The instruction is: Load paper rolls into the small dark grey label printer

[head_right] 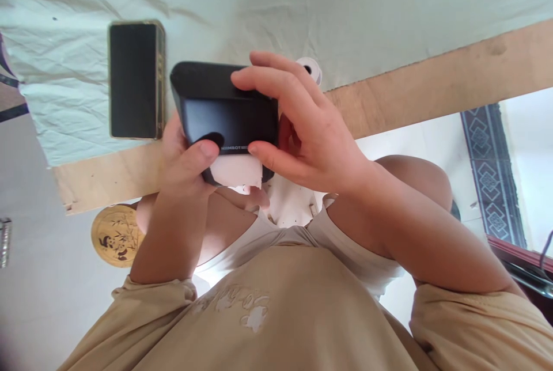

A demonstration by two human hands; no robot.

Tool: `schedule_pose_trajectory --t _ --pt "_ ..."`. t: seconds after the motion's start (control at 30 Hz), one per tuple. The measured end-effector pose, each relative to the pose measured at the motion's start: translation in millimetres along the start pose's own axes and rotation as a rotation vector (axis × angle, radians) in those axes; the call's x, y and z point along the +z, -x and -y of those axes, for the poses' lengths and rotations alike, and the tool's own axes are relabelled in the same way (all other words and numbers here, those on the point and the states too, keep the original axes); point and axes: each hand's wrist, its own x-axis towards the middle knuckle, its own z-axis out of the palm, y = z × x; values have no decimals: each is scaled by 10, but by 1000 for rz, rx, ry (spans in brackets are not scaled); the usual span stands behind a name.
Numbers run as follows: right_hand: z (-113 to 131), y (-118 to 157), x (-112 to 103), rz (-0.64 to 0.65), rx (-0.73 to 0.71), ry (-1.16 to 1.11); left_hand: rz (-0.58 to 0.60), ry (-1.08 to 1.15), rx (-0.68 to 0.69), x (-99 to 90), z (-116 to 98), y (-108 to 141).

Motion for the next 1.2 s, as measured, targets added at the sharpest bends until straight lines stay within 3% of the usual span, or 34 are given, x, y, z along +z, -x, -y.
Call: schedule_pose_trajectory --t 0.1,0.23,0.83,1.2 --pt "-38 -20 -20 72 -58 -53 -24 1 -24 6 -13 -9" --pt "-43 -18 -26 72 -44 -63 -70 -14 -127 24 -53 -27" --pt "27 -6 -22 97 92 -106 -99 6 -171 82 -115 -28" --pt "13 -14 -24 104 55 -88 -103 115 -142 107 -111 -32"
